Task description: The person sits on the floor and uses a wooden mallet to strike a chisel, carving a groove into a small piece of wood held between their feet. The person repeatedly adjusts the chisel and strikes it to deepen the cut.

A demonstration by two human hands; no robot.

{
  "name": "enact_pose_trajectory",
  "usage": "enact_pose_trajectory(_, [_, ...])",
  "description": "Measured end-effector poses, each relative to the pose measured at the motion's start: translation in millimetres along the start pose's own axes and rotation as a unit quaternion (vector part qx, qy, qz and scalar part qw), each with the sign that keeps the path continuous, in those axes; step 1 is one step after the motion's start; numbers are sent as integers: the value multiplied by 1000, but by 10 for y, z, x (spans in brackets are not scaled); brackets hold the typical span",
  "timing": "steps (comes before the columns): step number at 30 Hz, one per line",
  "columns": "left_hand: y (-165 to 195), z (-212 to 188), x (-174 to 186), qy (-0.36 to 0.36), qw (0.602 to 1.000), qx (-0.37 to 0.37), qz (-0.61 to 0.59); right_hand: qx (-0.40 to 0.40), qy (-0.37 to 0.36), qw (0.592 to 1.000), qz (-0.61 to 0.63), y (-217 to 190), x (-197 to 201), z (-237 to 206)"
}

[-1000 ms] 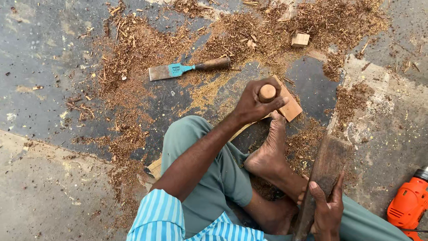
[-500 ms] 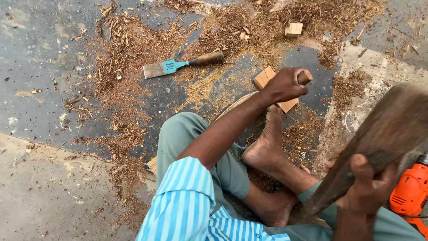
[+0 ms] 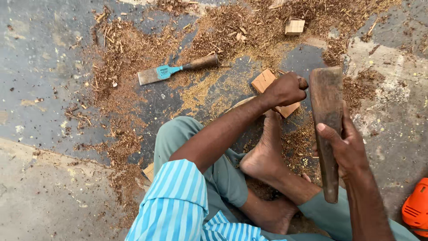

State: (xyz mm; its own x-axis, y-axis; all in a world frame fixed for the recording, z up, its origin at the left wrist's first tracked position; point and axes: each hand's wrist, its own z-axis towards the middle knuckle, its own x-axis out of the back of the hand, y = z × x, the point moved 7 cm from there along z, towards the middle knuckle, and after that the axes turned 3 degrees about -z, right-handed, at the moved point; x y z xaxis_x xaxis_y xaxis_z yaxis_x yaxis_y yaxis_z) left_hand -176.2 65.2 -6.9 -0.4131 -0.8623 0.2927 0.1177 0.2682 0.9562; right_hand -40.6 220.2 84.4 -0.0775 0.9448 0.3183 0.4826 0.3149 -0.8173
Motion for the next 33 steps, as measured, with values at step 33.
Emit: enact_pose_trajectory(33, [126,-401,201,65,986,-68,-140,-154,34,978,137,1246,79,-312])
